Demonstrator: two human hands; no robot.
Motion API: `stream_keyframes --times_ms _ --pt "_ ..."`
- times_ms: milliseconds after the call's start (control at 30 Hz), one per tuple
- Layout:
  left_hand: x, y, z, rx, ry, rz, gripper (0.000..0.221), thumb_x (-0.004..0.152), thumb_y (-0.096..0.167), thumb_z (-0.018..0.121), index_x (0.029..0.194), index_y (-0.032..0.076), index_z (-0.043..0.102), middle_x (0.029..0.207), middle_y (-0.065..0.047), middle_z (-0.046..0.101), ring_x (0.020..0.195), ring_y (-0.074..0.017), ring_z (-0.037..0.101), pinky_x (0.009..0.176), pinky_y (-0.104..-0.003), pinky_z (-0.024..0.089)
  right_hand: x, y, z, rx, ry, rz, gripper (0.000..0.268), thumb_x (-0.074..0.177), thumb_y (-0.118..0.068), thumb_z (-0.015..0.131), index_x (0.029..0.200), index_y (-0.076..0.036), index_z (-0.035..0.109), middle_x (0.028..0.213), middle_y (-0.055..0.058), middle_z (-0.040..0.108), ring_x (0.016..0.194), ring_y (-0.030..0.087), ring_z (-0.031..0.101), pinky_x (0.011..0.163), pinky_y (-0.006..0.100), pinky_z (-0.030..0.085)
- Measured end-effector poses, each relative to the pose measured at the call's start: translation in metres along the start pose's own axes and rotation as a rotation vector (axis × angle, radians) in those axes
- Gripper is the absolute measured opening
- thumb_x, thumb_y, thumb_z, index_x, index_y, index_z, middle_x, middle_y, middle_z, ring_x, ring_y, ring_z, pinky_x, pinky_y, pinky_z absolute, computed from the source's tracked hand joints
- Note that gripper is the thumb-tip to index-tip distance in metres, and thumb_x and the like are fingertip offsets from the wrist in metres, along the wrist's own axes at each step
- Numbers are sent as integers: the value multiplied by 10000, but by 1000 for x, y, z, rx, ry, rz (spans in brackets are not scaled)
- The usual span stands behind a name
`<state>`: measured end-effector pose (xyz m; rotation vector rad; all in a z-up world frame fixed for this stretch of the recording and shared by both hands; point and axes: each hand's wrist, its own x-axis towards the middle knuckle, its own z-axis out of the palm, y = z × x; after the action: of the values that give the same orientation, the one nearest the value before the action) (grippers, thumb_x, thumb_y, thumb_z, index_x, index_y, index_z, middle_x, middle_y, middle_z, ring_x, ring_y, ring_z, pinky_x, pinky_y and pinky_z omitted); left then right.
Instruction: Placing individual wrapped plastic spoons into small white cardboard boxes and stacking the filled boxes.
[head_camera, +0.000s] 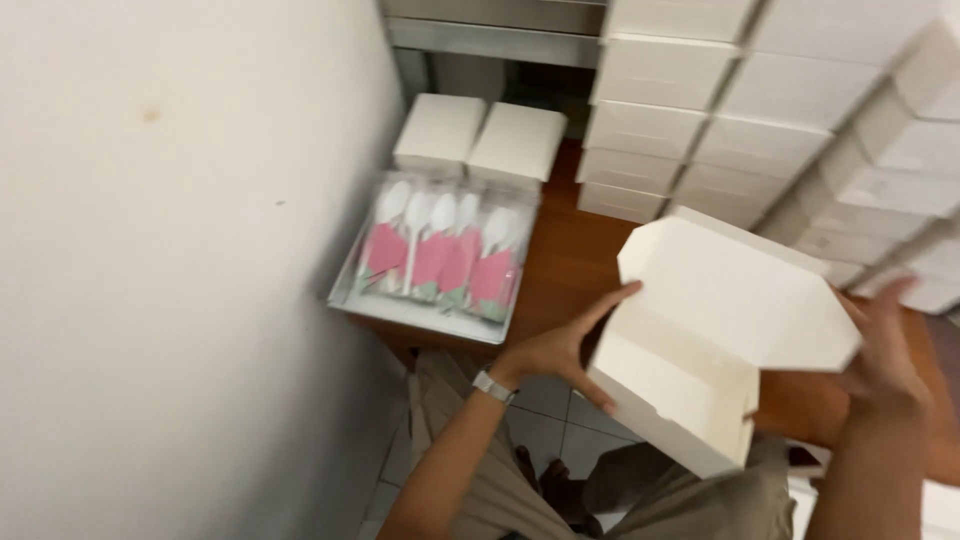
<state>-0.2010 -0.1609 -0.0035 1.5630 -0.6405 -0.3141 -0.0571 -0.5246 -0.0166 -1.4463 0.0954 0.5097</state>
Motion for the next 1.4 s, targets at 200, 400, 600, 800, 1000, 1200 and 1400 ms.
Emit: stream_keyframes --times_ms 200,400,600,800,1000,1200,1400 --pt "-7 13 4 33 163 -40 1367 541 443 841 1616 205 31 1704 -69 10 1574 -292 68 1251 -511 183 -9 3 9 -69 -22 -421 852 983 -735 286 1679 -243 252 1606 109 350 1538 331 337 1132 598 302" --pt "-8 8 6 50 218 -33 1391 494 482 828 1608 243 31 1710 -106 7 1572 -331 62 1227 -582 194 31 -6 12 -649 199 -1048 395 1332 -188 306 1626 67 375 1525 254 430 1340 425 497 1095 514 355" --pt "-13 19 6 19 208 -5 1387 500 510 799 1611 222 19 1717 -79 -3 1581 -309 55 1223 -549 214 -76 -112 268 -1020 -235 -1021 202 1054 -202 619 1077 -34 729 968 96 736 878 194 682 816 317 529" --pt "-11 17 3 70 189 -23 1483 434 579 772 1599 61 15 1706 -126 18 1573 -292 51 1262 -462 127 -3 -80 423 -1225 -402 -502 251 1093 -251 537 1090 -83 724 989 106 785 900 184 758 637 283 621" --pt "-29 11 -7 73 240 -42 1452 451 539 799 1605 67 55 1695 -133 70 1564 -314 87 1257 -490 145 92 -28 492 -1664 -229 -777 713 932 -705 642 728 -23 687 670 193 670 752 393 754 580 465 596" --pt "-36 0 -13 62 250 -68 1415 472 490 831 1613 75 103 1682 -142 133 1553 -340 130 1252 -524 166 102 -30 481 -1520 -217 -558 668 843 -585 802 1042 46 714 991 253 727 1015 472 716 781 583 582" --pt "-25 -6 -8 42 246 -74 1381 493 441 863 1620 82 151 1669 -151 196 1541 -366 173 1247 -557 188 159 0 459 -974 -211 -561 488 769 -400 909 1047 -124 617 949 61 674 979 330 716 835 480 555"
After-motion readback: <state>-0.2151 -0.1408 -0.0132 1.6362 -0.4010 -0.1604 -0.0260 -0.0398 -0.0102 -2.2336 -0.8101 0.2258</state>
